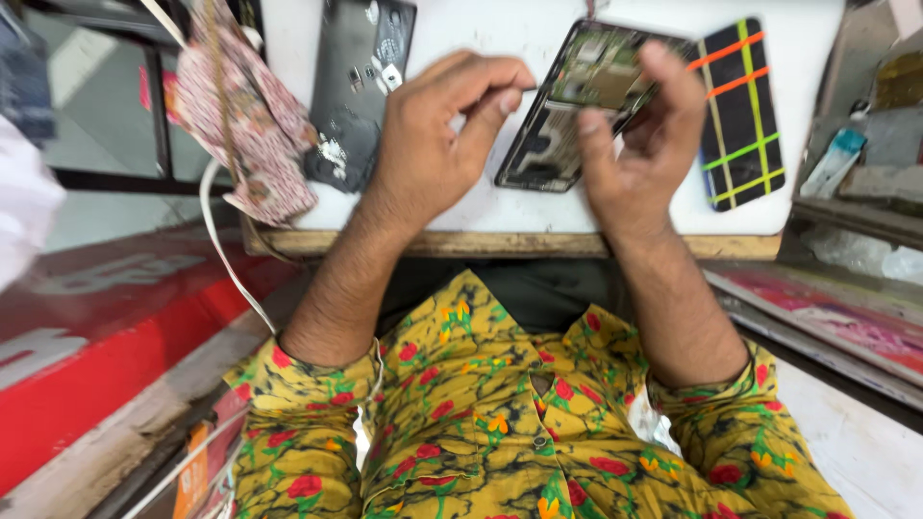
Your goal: The person disassembles a smartphone by removing the back cover and extracting the motherboard. They then wipe the interior with a cloth and reinsert the motherboard into the phone chassis.
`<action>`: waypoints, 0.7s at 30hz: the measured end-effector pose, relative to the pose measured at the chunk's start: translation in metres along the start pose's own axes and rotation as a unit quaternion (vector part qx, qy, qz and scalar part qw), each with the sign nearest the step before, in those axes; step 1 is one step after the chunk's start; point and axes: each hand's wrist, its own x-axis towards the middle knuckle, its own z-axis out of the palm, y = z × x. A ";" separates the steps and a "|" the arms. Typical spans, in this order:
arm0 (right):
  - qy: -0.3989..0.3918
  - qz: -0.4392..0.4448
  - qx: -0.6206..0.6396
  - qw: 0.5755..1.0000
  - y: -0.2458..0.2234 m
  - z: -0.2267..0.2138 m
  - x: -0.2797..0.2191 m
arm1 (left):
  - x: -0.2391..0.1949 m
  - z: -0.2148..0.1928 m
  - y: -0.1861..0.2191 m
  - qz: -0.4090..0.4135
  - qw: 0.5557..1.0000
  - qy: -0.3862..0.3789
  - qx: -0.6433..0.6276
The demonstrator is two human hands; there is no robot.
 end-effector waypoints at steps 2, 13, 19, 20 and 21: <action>-0.007 -0.015 -0.036 0.999 -0.018 0.004 0.011 | 0.003 0.006 0.008 -0.070 0.997 0.011 -0.037; 0.002 -0.049 -0.314 0.948 -0.099 0.012 0.051 | 0.002 0.003 0.001 -0.116 0.989 -0.015 -0.095; -0.022 0.004 -0.324 0.946 -0.111 0.012 0.052 | 0.001 0.003 0.006 -0.122 0.987 -0.017 -0.104; -0.023 0.004 -0.328 0.944 -0.112 0.011 0.053 | 0.000 0.003 0.007 -0.122 0.987 -0.015 -0.103; -0.026 0.000 -0.331 0.943 -0.113 0.011 0.053 | -0.001 0.003 0.007 -0.123 0.987 -0.013 -0.101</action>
